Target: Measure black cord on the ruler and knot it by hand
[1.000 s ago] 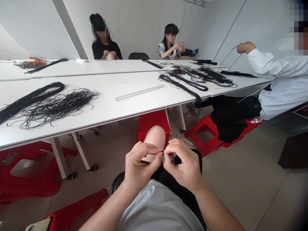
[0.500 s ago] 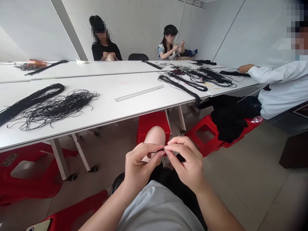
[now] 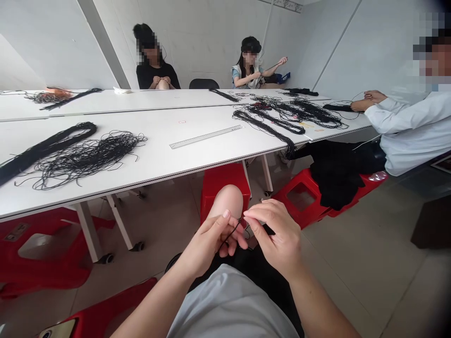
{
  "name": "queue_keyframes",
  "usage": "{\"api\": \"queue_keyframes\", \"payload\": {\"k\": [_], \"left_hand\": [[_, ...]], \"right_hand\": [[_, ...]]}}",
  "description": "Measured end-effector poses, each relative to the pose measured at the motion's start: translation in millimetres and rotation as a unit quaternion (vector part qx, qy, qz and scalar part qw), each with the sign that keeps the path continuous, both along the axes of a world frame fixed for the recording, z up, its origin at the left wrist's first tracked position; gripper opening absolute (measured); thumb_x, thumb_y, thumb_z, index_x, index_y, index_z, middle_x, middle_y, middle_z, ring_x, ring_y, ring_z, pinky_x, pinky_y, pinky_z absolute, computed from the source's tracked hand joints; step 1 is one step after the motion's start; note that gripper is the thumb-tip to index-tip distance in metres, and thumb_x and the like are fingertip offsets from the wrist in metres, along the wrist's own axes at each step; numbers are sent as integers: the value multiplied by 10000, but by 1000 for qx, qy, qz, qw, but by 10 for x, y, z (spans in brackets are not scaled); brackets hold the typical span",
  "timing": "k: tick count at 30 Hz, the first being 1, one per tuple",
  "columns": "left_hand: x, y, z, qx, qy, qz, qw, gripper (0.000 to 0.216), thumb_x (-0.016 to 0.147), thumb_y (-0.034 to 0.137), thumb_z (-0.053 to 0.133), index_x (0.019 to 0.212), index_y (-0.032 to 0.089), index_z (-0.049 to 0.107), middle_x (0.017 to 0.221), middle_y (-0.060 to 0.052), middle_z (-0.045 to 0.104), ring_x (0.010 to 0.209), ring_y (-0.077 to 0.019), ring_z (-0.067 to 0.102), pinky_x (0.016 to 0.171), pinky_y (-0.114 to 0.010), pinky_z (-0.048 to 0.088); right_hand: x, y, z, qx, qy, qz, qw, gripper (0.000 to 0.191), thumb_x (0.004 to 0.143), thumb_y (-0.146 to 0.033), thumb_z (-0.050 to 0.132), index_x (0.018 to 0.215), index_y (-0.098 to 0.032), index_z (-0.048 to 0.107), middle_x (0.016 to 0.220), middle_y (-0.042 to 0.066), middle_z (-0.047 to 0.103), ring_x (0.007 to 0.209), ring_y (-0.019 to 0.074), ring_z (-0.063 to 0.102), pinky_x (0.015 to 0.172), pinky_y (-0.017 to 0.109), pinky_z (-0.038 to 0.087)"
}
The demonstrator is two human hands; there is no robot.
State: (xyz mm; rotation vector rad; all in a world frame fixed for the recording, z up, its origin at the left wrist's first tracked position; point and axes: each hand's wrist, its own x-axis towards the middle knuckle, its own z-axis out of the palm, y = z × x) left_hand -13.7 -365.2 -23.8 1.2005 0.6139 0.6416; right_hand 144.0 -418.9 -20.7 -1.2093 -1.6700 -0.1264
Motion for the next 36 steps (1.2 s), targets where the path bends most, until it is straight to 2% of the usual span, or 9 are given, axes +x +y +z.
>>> {"api": "queue_keyframes", "payload": {"k": [4,9,12,14,17,21,28,33,36], "left_hand": [[17,29,-23,-114,-22,-94,989,498,902,532,378,827,139,675,764,-102,649,621,-128,558,479,-190,430],[29,105,-28,-164,-131,35,977,182,864,324,568,869,171,665,911,-68,646,874,-152,613,833,-278,500],[19,148,0,-244,-186,75,949,149,863,310,544,795,196,613,760,-24,607,835,-159,626,872,-333,501],[20,149,25,-280,-198,71,937,156,856,307,536,743,203,559,609,18,491,705,-138,598,819,-338,524],[41,113,56,-283,-190,47,939,272,857,334,516,630,204,443,552,53,309,541,-96,459,724,-310,533],[63,93,62,-268,-199,77,940,417,855,314,511,530,208,272,541,67,201,474,-71,276,701,-287,514],[72,218,68,-197,-215,117,949,391,874,296,529,515,184,426,511,64,290,472,-67,338,696,-277,494],[98,132,50,-94,-159,31,982,353,911,449,443,1032,193,653,986,-76,627,930,-181,586,899,-361,447],[76,65,-15,-85,-84,-5,993,331,877,400,529,1115,195,632,1022,-90,634,848,-174,597,755,-314,472]], "right_hand": [[-3,-3,-3,-15,-24,3,1000,219,831,-75,571,956,-247,625,801,24,649,752,177,587,743,374,469],[-23,-41,-42,-77,-12,15,997,122,845,-104,566,871,-220,591,777,21,619,729,163,560,736,354,447],[-14,-71,-61,-155,73,66,983,66,871,-192,550,808,-212,556,835,36,601,792,172,563,751,345,457],[-18,-82,-63,-200,183,148,951,124,892,-275,523,786,-210,520,912,57,597,816,174,569,716,326,473],[-61,-78,-55,-256,392,284,837,234,933,-388,425,768,-223,411,769,18,562,556,119,514,493,256,413],[-149,-69,-38,-308,552,305,712,327,912,-403,470,692,-215,318,591,-73,286,419,55,210,400,206,181],[-173,-29,3,-304,636,294,645,359,880,-337,542,655,-196,301,598,-73,216,471,62,124,418,202,105],[-131,42,58,-280,682,285,613,329,887,-331,530,668,-194,325,604,-70,248,459,58,130,392,180,132],[-114,50,44,-257,680,266,633,299,881,-328,539,686,-197,354,615,-62,331,450,52,181,385,173,163]]}}
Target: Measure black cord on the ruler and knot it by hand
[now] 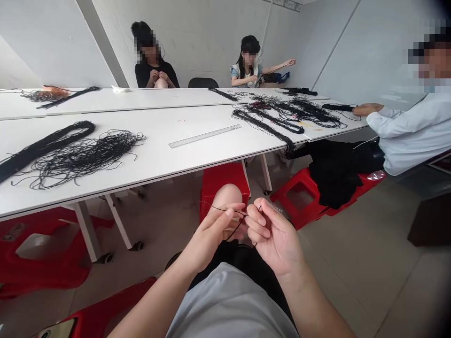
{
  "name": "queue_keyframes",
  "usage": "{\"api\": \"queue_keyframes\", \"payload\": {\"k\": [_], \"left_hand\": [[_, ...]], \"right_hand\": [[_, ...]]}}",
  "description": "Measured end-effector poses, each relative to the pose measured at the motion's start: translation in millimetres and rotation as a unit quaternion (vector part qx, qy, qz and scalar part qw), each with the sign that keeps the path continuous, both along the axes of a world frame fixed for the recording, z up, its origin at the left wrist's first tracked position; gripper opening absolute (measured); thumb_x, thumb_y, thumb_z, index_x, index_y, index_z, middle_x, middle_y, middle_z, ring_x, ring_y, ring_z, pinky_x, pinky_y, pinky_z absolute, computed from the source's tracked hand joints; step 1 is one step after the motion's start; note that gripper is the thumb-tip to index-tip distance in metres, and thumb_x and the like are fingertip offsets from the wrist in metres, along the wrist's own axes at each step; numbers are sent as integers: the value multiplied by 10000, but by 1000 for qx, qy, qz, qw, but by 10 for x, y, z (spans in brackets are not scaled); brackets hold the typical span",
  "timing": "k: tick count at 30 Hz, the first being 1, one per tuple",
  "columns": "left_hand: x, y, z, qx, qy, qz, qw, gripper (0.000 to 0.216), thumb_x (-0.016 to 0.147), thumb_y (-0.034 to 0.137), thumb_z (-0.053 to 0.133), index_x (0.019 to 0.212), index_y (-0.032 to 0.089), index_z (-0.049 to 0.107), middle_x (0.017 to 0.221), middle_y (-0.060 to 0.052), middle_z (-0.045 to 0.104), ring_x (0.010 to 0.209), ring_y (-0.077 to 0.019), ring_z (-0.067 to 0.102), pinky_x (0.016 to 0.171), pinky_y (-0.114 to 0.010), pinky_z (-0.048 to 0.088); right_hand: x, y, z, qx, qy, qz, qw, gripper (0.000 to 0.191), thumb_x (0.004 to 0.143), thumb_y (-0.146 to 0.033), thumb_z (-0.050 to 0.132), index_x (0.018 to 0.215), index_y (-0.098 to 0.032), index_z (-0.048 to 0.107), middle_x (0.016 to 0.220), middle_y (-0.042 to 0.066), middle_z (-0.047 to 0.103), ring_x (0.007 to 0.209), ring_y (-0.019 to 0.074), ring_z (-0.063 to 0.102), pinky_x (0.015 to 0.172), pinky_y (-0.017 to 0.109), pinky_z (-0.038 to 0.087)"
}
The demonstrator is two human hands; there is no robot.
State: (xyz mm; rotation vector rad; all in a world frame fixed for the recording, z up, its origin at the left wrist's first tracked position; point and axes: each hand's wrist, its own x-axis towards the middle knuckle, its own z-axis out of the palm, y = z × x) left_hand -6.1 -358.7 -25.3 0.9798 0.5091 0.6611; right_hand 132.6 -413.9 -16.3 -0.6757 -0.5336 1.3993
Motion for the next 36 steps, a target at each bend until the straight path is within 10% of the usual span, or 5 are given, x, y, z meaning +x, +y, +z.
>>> {"api": "queue_keyframes", "payload": {"k": [11,17,23,28,36], "left_hand": [[-69,2,10,96,97,4,991,168,826,316,632,852,154,670,745,-16,651,640,-80,455,588,-190,365],[-78,-19,42,128,86,0,988,191,837,314,615,790,140,677,746,-36,649,704,-126,551,697,-248,433],[-64,-22,45,142,100,8,985,189,824,294,629,729,135,671,711,-30,639,687,-121,545,667,-230,428],[-90,-36,14,98,73,10,992,188,860,293,583,847,150,703,667,-17,636,636,-93,492,619,-207,380],[-75,-25,-3,87,75,11,993,319,869,381,562,691,128,640,486,63,327,491,-55,244,491,-225,200]], "right_hand": [[50,-39,-75,13,-173,-97,980,123,900,-291,534,819,-202,509,833,0,611,440,19,331,402,180,194],[72,31,-205,-37,-272,11,962,364,890,-465,503,843,-149,677,582,-2,523,455,53,325,414,204,183],[-5,62,-177,-34,-165,36,985,236,772,-392,690,817,-161,695,603,-7,550,493,62,404,445,191,265],[-45,56,-153,-37,-42,11,998,134,816,-281,658,768,-162,621,493,-105,233,431,23,136,404,153,163],[-139,42,-145,10,-123,-31,992,124,861,-298,612,813,-198,559,547,-81,318,472,37,295,454,153,264]]}}
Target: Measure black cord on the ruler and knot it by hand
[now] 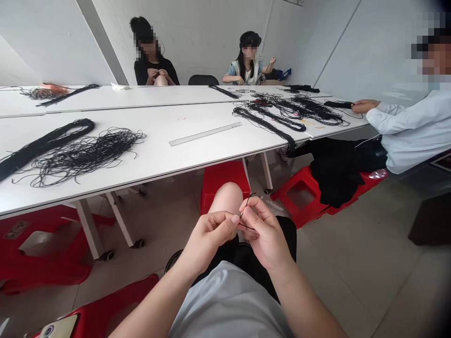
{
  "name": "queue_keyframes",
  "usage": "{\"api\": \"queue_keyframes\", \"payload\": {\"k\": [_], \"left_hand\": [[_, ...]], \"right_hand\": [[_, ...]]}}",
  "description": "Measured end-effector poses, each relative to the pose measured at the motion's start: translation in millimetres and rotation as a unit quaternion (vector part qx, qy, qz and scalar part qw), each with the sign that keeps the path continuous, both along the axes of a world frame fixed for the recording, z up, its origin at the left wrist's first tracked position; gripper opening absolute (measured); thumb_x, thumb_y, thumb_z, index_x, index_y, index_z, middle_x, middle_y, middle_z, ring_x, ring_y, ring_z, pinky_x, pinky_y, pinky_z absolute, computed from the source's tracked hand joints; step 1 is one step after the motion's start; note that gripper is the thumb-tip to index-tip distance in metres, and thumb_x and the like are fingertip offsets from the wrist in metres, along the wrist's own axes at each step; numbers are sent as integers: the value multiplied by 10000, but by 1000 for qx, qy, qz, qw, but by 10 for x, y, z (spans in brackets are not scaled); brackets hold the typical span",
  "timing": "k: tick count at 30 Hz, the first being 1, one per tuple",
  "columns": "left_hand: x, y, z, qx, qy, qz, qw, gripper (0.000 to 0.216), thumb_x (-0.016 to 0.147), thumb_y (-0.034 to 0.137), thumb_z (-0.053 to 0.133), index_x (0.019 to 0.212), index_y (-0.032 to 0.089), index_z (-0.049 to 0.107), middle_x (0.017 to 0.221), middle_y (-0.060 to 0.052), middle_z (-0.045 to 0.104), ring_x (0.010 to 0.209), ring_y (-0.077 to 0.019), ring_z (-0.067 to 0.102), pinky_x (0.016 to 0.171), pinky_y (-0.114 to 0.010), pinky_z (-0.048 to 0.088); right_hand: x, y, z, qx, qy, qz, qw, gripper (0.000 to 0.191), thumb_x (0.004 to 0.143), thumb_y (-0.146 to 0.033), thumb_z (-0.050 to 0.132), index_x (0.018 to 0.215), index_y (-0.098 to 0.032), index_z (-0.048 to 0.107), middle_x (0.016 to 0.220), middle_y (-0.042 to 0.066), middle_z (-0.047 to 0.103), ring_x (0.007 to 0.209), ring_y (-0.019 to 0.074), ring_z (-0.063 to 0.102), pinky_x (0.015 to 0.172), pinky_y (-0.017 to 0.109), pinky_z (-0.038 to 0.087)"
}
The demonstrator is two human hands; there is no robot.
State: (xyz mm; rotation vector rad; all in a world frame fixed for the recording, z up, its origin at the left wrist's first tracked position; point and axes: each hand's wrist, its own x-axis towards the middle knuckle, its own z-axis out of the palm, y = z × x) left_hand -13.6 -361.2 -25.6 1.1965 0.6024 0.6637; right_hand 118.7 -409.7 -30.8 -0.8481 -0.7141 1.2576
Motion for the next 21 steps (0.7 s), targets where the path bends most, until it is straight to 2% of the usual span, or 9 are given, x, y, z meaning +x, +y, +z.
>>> {"api": "queue_keyframes", "payload": {"k": [4,8,13,16,21], "left_hand": [[6,18,-34,-37,-17,-32,999,329,858,387,577,663,125,615,510,65,270,506,-65,174,484,-246,134],[21,2,-66,-103,-56,-49,992,279,846,355,598,680,131,610,526,65,257,515,-68,179,490,-237,149],[91,-55,-95,-163,-104,-38,980,232,847,317,598,714,132,644,562,26,425,560,-73,346,558,-216,277],[124,-63,-95,-173,-108,-38,978,222,832,325,614,742,132,678,594,1,499,593,-88,422,600,-224,330],[143,-61,-56,-176,-98,-35,979,360,863,400,533,751,108,711,628,-44,546,624,-118,461,605,-245,358]], "right_hand": [[-54,-5,-31,38,-48,-10,998,125,882,-320,581,826,-214,548,577,-61,393,537,64,430,480,163,313],[-98,9,-70,37,-6,-43,998,140,870,-322,597,804,-209,548,593,-68,397,490,38,384,446,141,298],[-96,27,-92,26,46,-85,995,124,864,-323,604,826,-211,563,522,-91,309,440,32,322,415,121,313],[-46,34,-68,2,49,-70,996,122,863,-331,602,843,-219,558,525,-90,316,438,44,341,401,137,377],[22,41,-4,7,55,-35,998,124,866,-342,597,854,-230,546,511,-101,268,415,60,357,390,192,456]]}}
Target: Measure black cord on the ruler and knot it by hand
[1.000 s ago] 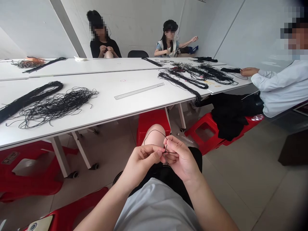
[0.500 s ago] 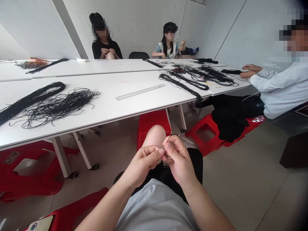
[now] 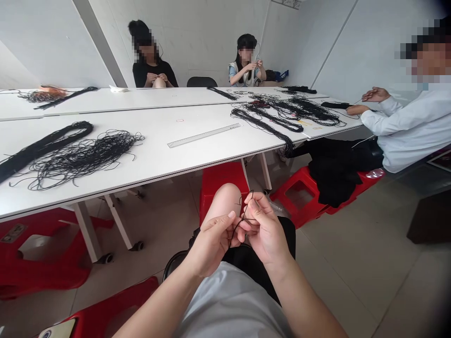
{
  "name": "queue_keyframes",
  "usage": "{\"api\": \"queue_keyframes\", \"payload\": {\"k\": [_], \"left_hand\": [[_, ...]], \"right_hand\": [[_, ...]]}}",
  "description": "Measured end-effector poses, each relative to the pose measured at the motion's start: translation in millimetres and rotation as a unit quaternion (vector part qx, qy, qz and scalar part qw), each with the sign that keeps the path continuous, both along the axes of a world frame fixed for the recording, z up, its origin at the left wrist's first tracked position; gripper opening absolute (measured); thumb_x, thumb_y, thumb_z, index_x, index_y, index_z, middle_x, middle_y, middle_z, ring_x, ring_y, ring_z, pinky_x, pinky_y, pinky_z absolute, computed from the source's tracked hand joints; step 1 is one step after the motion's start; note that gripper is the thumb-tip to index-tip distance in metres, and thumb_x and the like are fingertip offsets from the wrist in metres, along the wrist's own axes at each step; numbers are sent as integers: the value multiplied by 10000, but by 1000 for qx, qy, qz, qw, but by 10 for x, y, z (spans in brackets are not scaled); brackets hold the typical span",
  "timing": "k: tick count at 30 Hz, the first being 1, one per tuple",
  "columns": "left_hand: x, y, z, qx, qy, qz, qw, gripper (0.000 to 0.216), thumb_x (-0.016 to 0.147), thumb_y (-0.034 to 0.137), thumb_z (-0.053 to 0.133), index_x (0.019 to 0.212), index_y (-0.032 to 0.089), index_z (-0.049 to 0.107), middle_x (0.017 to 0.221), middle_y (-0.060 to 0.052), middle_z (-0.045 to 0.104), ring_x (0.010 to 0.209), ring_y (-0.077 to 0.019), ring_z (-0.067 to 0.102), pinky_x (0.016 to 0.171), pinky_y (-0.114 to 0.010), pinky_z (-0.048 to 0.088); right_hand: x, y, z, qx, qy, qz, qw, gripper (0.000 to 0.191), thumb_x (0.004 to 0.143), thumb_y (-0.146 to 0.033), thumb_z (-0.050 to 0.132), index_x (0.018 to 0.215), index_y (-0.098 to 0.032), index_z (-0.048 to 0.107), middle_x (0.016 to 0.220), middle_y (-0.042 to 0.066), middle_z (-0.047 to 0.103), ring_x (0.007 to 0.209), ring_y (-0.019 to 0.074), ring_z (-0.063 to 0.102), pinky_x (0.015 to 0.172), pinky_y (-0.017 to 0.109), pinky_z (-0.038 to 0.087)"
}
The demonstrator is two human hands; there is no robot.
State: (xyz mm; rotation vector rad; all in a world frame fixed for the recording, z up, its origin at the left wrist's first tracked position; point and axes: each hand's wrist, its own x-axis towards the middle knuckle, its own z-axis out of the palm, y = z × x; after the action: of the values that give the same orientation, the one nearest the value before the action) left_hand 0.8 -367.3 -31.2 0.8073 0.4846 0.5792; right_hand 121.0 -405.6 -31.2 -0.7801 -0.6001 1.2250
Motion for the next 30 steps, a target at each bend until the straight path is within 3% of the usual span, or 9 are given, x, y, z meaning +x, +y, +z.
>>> {"api": "queue_keyframes", "payload": {"k": [5,15,20,24,30], "left_hand": [[8,-9,39,11,15,-3,1000,417,879,432,483,768,97,704,665,-63,567,636,-125,473,596,-248,357],[15,13,-11,62,78,14,995,341,834,427,575,658,135,602,568,5,491,561,-91,408,549,-226,319],[32,5,-39,189,120,43,974,306,847,402,558,680,147,583,591,14,494,568,-92,402,562,-224,329],[43,31,-118,278,181,85,940,306,857,422,531,709,159,583,612,17,496,580,-105,427,567,-230,346],[88,207,-325,231,170,72,955,314,824,442,571,749,142,627,673,-13,570,554,-91,417,531,-214,327]], "right_hand": [[-5,0,-8,-12,-2,-3,1000,128,870,-346,593,846,-231,540,510,-104,305,389,51,374,373,178,434],[-61,-1,-60,-18,-67,-31,997,159,856,-373,598,829,-228,538,527,-85,395,417,63,395,411,181,395],[-54,12,-136,-18,-40,-83,996,148,844,-355,614,824,-226,544,511,-95,296,431,54,233,411,168,263],[-22,71,-190,-39,-24,-71,996,152,834,-362,619,836,-230,544,520,-100,259,438,56,191,421,175,241],[1,230,-409,-61,-143,-118,981,240,790,-443,637,832,-221,555,569,-73,381,459,73,317,424,195,250]]}}
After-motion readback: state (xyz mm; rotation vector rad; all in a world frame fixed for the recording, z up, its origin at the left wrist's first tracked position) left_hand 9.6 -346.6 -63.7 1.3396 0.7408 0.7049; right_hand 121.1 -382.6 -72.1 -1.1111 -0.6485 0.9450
